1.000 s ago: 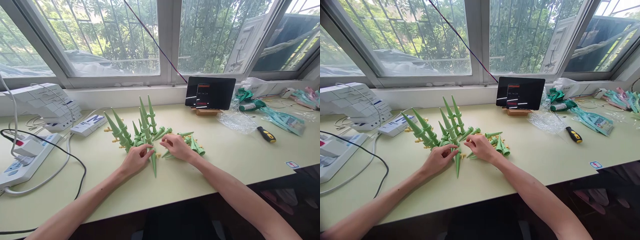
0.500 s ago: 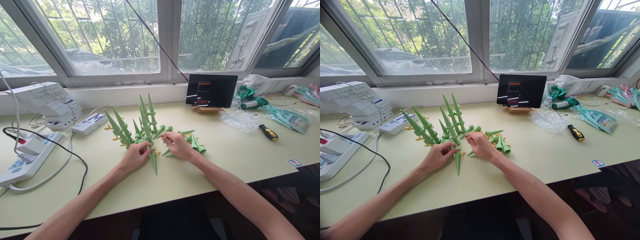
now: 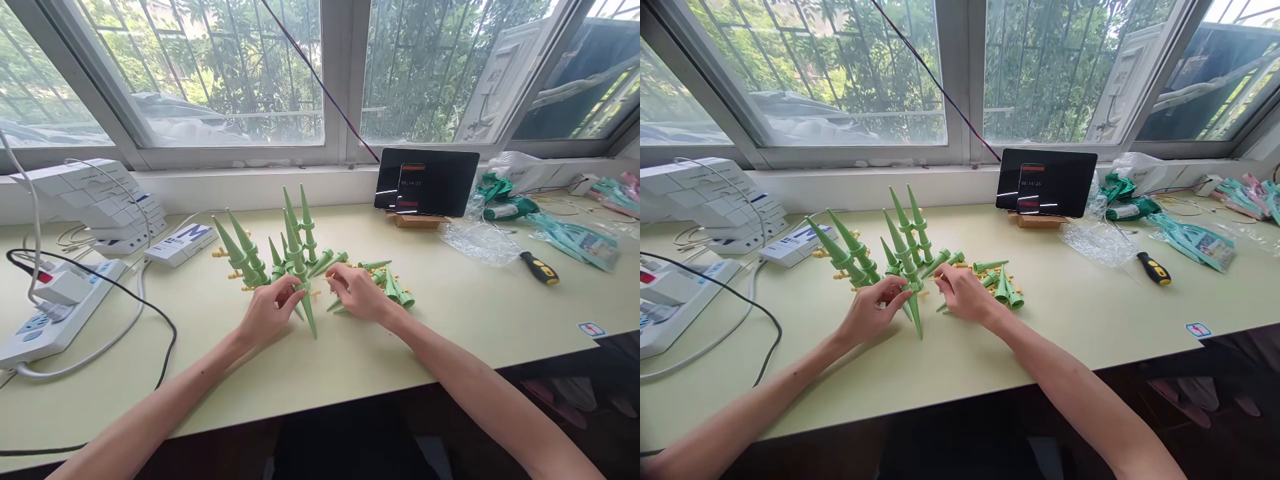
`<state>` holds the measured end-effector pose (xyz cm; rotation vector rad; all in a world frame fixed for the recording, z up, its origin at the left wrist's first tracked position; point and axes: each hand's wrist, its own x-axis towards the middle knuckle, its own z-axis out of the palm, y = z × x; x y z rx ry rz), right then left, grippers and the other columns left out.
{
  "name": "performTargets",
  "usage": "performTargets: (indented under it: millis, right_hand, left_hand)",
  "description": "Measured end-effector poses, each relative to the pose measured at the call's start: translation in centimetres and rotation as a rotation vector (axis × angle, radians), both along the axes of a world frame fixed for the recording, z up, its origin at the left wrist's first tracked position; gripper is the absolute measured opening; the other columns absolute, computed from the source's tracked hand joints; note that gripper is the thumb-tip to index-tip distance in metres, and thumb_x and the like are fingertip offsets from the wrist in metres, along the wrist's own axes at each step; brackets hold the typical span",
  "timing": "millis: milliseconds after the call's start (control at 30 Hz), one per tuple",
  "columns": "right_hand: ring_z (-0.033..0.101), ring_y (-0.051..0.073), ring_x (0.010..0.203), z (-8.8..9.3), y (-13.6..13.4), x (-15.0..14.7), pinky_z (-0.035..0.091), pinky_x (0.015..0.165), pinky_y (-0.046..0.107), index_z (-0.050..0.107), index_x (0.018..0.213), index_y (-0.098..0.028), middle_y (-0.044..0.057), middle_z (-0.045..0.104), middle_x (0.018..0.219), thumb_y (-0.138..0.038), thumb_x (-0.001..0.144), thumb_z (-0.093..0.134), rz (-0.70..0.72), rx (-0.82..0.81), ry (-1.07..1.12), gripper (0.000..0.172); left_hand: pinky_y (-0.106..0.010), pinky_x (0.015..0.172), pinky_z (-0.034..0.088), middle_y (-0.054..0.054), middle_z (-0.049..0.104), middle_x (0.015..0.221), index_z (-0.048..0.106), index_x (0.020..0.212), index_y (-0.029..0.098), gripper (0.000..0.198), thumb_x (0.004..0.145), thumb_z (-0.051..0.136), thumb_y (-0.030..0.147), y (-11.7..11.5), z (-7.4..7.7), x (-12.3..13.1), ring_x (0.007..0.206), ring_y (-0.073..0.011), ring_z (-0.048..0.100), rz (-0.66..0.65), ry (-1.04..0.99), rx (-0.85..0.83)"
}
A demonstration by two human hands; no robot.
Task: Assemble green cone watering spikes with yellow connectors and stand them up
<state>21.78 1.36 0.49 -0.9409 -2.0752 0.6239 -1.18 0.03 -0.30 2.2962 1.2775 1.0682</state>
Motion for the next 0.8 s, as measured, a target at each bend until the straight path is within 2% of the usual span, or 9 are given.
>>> performTargets:
  millis: [300,567,800]
  right_hand:
    - [0.049,0.013,0.06,0.21,-0.35,0.11,0.038,0.061,0.025,0.054,0.096,-0.017,0.002,0.06,0.072,-0.018,0.097,0.042,0.054,-0.015,-0.152,0.012]
    - [0.047,0.013,0.057,0.32,-0.42,0.08,0.038,0.059,0.026,0.054,0.095,-0.017,0.0,0.057,0.066,-0.016,0.094,0.047,0.044,-0.016,-0.174,0.007]
    - [0.051,0.013,0.058,0.32,-0.51,0.16,0.039,0.061,0.026,0.054,0.094,-0.018,-0.001,0.06,0.065,-0.014,0.093,0.049,0.076,-0.032,-0.149,0.006]
  left_hand:
    - [-0.02,0.047,0.036,0.007,0.049,0.055,0.057,0.094,0.019,0.012,0.092,0.059,0.032,-0.14,0.36,0.13,0.047,-0.008,0.038,0.015,-0.02,0.051]
    - [-0.02,0.047,0.037,0.007,0.049,0.056,0.056,0.093,0.019,0.013,0.092,0.058,0.032,-0.22,0.42,0.22,0.047,-0.0079,0.039,0.012,-0.016,0.056]
    - [-0.02,0.047,0.037,0.006,0.049,0.055,0.057,0.093,0.02,0.013,0.092,0.057,0.033,-0.22,0.42,0.21,0.046,-0.0082,0.04,0.017,-0.009,0.047]
